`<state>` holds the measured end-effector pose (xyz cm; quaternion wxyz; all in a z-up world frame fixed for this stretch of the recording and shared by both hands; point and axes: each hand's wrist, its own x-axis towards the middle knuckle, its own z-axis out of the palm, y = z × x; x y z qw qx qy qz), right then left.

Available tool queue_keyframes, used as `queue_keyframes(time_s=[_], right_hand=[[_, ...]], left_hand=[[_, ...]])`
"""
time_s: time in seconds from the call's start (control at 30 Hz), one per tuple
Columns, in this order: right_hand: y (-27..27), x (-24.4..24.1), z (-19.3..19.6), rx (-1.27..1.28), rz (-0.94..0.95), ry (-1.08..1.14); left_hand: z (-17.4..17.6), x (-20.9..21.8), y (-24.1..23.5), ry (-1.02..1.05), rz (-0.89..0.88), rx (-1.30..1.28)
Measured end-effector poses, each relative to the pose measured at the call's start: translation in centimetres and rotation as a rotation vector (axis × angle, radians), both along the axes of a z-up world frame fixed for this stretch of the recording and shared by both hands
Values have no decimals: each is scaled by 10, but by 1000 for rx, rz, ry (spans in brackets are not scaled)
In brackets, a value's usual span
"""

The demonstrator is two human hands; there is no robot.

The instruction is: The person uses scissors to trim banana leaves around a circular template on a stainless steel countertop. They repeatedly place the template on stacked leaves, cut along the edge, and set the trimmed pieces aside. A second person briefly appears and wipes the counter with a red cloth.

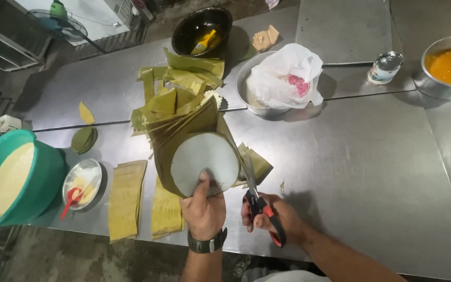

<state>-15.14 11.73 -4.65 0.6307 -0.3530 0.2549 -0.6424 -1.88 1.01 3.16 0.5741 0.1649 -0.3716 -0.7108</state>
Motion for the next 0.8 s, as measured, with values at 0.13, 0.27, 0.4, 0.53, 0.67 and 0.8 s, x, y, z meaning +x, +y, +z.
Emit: queue_keyframes(time_s=[0.13, 0.27, 0.4, 0.53, 0.67, 0.8], right_hand=[[-2, -4, 5, 80, -39, 166], [-4, -4, 6, 140, -56, 194], [-5, -3, 6, 134, -92, 230], [-8, -3, 1, 119, -100, 158], [-8, -2, -5, 118, -92, 118], [-7, -3, -5, 255, -78, 100]], left_hand=[[-3, 1, 1, 3, 3, -30], [0, -4, 4, -12, 31, -3], [6, -7, 7, -9, 16, 25], [4, -8, 8, -14, 17, 56], [-5, -7, 7, 19, 8, 49], [-6, -5, 7, 17, 7, 66]])
